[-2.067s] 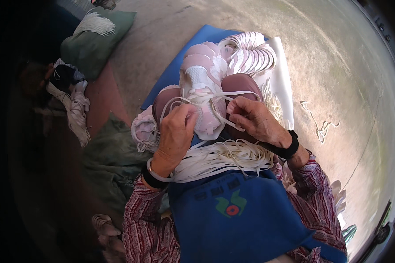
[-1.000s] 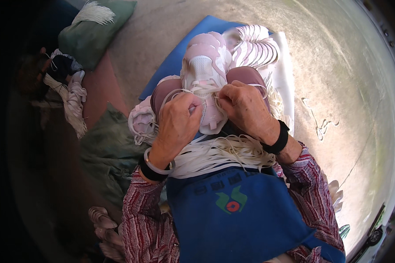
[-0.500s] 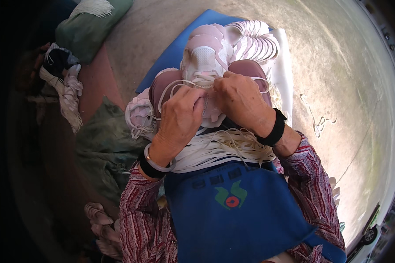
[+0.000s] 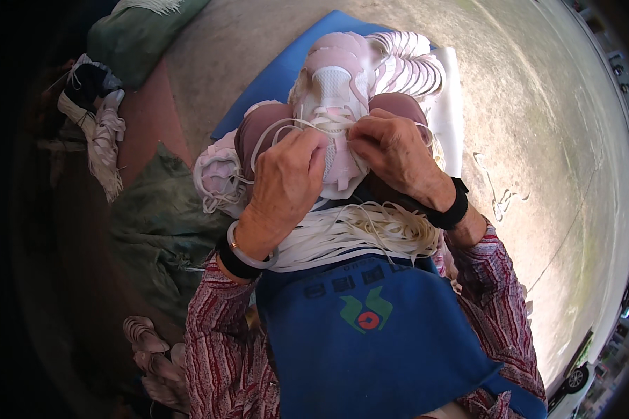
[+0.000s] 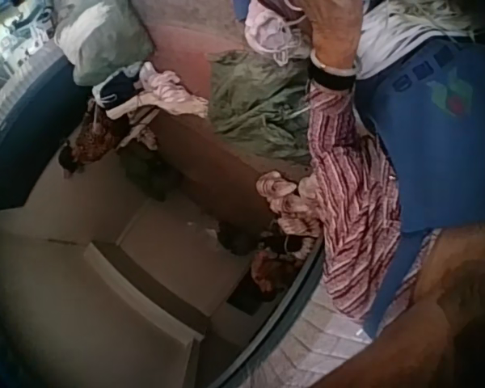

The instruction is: The recorder is lacing and organizing shoe uppers or finished shoes.

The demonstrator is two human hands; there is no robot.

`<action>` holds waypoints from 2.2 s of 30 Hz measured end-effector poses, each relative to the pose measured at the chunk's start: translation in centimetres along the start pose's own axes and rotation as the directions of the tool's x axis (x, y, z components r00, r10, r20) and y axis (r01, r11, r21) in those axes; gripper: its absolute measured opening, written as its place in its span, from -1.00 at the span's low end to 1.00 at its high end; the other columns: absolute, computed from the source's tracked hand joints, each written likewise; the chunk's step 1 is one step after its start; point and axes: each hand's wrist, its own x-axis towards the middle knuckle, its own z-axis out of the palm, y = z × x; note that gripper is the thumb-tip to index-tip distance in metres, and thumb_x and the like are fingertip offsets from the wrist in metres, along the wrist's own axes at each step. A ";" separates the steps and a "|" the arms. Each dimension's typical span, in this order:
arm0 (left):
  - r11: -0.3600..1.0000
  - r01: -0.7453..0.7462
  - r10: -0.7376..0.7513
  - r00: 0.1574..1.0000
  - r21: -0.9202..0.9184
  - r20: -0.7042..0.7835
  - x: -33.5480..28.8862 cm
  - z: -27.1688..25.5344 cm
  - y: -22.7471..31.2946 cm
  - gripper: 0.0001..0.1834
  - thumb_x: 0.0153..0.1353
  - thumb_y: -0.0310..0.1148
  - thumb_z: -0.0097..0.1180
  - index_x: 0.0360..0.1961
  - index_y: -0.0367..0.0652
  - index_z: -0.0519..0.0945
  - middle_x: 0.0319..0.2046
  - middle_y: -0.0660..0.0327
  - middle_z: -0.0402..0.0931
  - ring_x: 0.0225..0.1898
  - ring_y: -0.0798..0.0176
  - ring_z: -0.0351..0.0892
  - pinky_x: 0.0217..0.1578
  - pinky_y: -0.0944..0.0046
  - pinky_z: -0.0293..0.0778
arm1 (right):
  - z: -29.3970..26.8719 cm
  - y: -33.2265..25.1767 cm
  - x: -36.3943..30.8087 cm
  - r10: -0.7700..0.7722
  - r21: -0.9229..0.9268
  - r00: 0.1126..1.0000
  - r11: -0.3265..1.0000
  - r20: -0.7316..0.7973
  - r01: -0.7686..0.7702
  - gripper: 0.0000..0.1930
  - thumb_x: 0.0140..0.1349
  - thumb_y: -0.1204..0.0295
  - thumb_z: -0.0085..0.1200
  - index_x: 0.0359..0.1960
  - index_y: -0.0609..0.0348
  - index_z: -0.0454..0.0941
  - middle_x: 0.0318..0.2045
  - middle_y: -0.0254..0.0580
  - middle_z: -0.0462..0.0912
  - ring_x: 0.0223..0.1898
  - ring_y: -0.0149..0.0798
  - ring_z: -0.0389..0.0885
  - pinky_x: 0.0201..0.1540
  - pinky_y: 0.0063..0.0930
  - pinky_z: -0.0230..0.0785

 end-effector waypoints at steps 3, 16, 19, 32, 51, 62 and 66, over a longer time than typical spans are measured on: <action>1.000 -0.021 0.021 1.000 0.004 -0.007 0.0 -0.1 0.1 -0.93 0.14 -0.59 0.18 -0.32 -0.29 0.57 -0.45 0.01 0.56 -0.45 -0.01 0.58 -0.42 0.14 0.45 | 0.4 0.5 0.0 -0.008 0.161 1.000 0.987 -0.016 0.011 -0.90 0.11 0.60 0.14 -0.33 0.32 0.63 -0.42 0.05 0.60 -0.31 0.01 0.61 -0.23 -0.26 0.45; 0.783 0.450 -0.420 0.892 -0.430 0.170 -3.1 -2.5 -1.1 -0.89 0.40 -0.42 0.02 -0.12 -0.19 0.53 -0.43 0.35 0.49 -0.57 0.55 0.42 -0.61 0.52 0.37 | 1.7 0.6 -0.4 0.181 0.297 0.983 0.940 -0.007 -0.171 -0.88 0.26 0.60 0.12 -0.18 0.28 0.60 -0.42 -0.32 0.61 -0.41 -0.43 0.54 -0.32 -0.53 0.42; 0.803 0.446 -0.412 0.895 -0.396 0.172 -2.9 -2.5 -0.9 -0.88 0.39 -0.47 0.01 -0.12 -0.24 0.53 -0.45 0.25 0.53 -0.60 0.45 0.45 -0.54 0.42 0.41 | 1.7 0.6 -0.6 0.079 0.174 0.995 0.982 -0.058 -0.068 -0.84 0.24 0.59 0.13 -0.14 0.27 0.58 -0.43 -0.30 0.61 -0.38 -0.41 0.57 -0.33 -0.50 0.42; 0.808 0.421 -0.382 0.907 -0.412 0.177 -1.6 -1.1 -0.1 -0.81 0.40 -0.48 -0.02 -0.03 -0.22 0.55 -0.37 0.27 0.53 -0.47 0.49 0.50 -0.52 0.48 0.45 | 0.3 0.8 0.0 0.255 0.507 0.924 0.778 0.285 -0.371 -0.92 0.33 0.55 0.06 -0.20 0.29 0.55 -0.43 -0.43 0.52 -0.43 -0.56 0.41 -0.36 -0.68 0.32; 0.996 -0.025 0.018 0.997 0.090 0.071 0.7 -0.2 0.7 -0.85 0.16 -0.56 0.19 -0.22 -0.28 0.60 -0.37 -0.02 0.53 -0.35 -0.13 0.56 -0.32 0.06 0.47 | 2.5 -0.4 -0.8 -0.218 -0.297 0.965 0.940 -0.144 0.168 -0.79 0.06 0.45 0.09 -0.25 0.14 0.43 -0.40 -0.17 0.57 -0.28 -0.07 0.59 -0.18 -0.21 0.35; 0.962 0.130 -0.104 0.987 -0.241 0.119 -0.7 -5.7 -1.0 -0.94 0.20 -0.51 0.21 -0.33 -0.29 0.61 -0.48 0.21 0.52 -0.51 0.36 0.52 -0.48 0.31 0.42 | 2.5 -2.0 -1.6 -0.245 -0.147 0.952 0.965 -0.185 0.220 -0.79 0.10 0.49 0.11 -0.19 0.11 0.50 -0.20 -0.14 0.51 -0.26 -0.06 0.59 -0.22 -0.24 0.44; 0.835 0.361 -0.230 0.914 -0.415 0.334 -1.0 -6.3 -1.6 -0.87 0.29 -0.48 0.15 -0.17 -0.30 0.61 -0.43 0.26 0.56 -0.43 0.45 0.54 -0.41 0.41 0.50 | 4.2 -2.9 -0.5 -0.335 -0.122 0.937 0.939 -0.102 0.322 -0.82 0.13 0.54 0.08 -0.21 0.17 0.47 -0.32 -0.15 0.48 -0.30 -0.05 0.57 -0.26 -0.21 0.45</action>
